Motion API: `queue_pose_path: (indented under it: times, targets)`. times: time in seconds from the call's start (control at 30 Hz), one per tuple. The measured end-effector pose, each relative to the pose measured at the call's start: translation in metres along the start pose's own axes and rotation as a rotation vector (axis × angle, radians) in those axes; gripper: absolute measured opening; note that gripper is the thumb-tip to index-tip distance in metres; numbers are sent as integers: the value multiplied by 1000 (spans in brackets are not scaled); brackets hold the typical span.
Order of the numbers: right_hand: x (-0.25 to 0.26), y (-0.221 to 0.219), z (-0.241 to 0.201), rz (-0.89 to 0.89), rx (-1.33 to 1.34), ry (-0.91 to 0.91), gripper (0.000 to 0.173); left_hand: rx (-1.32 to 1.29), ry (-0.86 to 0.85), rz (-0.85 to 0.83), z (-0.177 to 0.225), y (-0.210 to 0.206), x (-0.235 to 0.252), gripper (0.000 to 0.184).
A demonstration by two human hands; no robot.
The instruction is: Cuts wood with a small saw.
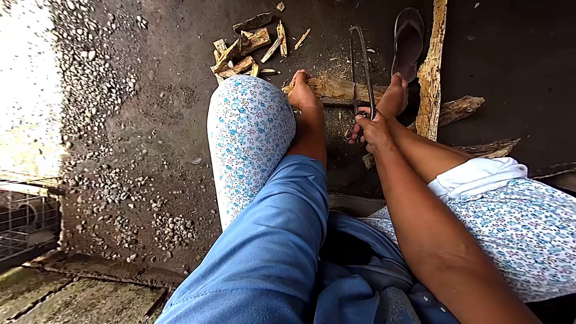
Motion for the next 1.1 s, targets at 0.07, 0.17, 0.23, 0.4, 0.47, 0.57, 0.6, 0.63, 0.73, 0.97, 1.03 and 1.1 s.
queue_pose_path:
  times: [0.07,0.17,0.23,0.4,0.47,0.57,0.6,0.63,0.73,0.97,1.03,1.1]
  targets:
    - [-3,-2,-4,39,-24,15,32,-5,-35,-9,0,-1,4,8]
    - [-7,-3,-11,82,-64,27,34,-30,-55,-41,-4,-7,9,10]
    - [-8,-3,-19,86,-91,10,32,-49,-53,-50,-6,-8,12,9]
    - [-14,2,-38,71,-108,-63,28,-95,-74,-90,-14,-4,24,12]
    - [-14,2,-38,79,-98,-66,28,-87,-71,-106,-13,-5,23,11]
    - [-17,0,-37,104,-86,-30,24,-102,-59,-98,-12,-4,23,11]
    - [-18,0,-37,110,-99,-7,25,-102,-57,-95,-12,-4,23,11]
    - [-19,1,-35,119,-128,22,28,-103,-54,-91,-12,-4,23,12]
    - [-20,1,-26,143,-276,74,33,-112,-48,-77,-14,-4,23,13]
    - [-9,-3,6,169,-284,221,29,-73,-52,-36,-2,-4,11,6]
    - [-9,-4,8,187,-288,237,30,-63,-62,-40,0,-5,9,6]
    - [-9,-5,8,211,-313,245,30,-45,-53,-25,3,-8,4,7]
Point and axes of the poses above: each hand's wrist, its own x-axis towards the middle knuckle, its own y-axis out of the back of the hand, z = x × y, the point moved 7 cm from there along x, towards the middle knuckle, and after that the axes turned 6 degrees about -z, right-handed, at the moved point
